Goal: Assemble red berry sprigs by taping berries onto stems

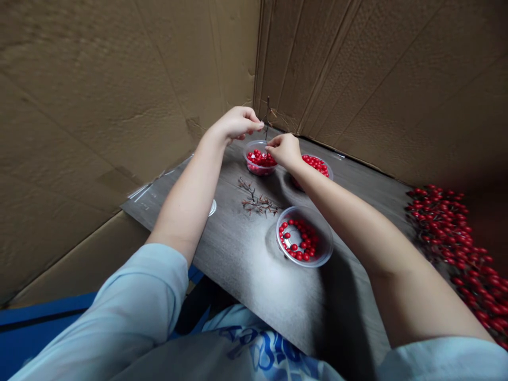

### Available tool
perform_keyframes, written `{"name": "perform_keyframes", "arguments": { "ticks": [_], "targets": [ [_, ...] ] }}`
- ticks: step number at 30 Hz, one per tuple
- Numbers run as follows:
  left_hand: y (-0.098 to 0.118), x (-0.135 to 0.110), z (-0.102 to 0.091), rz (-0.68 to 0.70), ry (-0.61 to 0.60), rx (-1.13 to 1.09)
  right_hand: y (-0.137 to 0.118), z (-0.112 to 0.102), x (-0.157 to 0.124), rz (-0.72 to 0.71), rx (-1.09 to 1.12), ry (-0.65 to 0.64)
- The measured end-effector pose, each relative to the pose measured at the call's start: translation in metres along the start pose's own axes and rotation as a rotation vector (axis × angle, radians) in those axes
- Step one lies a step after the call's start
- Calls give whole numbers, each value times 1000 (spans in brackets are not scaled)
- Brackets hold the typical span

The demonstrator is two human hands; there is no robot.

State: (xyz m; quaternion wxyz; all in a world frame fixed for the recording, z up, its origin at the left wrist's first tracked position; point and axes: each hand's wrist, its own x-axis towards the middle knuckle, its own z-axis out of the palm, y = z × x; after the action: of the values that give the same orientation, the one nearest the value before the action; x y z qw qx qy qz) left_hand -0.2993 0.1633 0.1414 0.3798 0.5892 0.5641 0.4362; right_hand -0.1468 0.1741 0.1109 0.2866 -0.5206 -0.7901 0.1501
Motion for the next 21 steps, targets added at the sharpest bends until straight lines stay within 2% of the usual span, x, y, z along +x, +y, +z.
{"name": "perform_keyframes", "arguments": {
  "ticks": [6, 11, 14, 16, 19, 21],
  "targets": [
    [0, 1, -5, 10, 36, -20, 1, -2, 3, 18, 84, 35],
    [4, -2, -8, 14, 50, 8, 9, -19, 2, -10, 264, 41],
    [9, -8, -10, 27, 48, 44, 6, -34, -10, -76, 251, -64],
    [13, -13, -9, 41, 51, 72, -2, -41, -24, -115, 154, -156],
    [22, -24, -6, 64, 36, 120, -15, -41, -44, -198, -45, -341],
    [27, -33, -4, 75, 16, 151, -20, -36, -54, -265, -150, -414]
  ]
}}
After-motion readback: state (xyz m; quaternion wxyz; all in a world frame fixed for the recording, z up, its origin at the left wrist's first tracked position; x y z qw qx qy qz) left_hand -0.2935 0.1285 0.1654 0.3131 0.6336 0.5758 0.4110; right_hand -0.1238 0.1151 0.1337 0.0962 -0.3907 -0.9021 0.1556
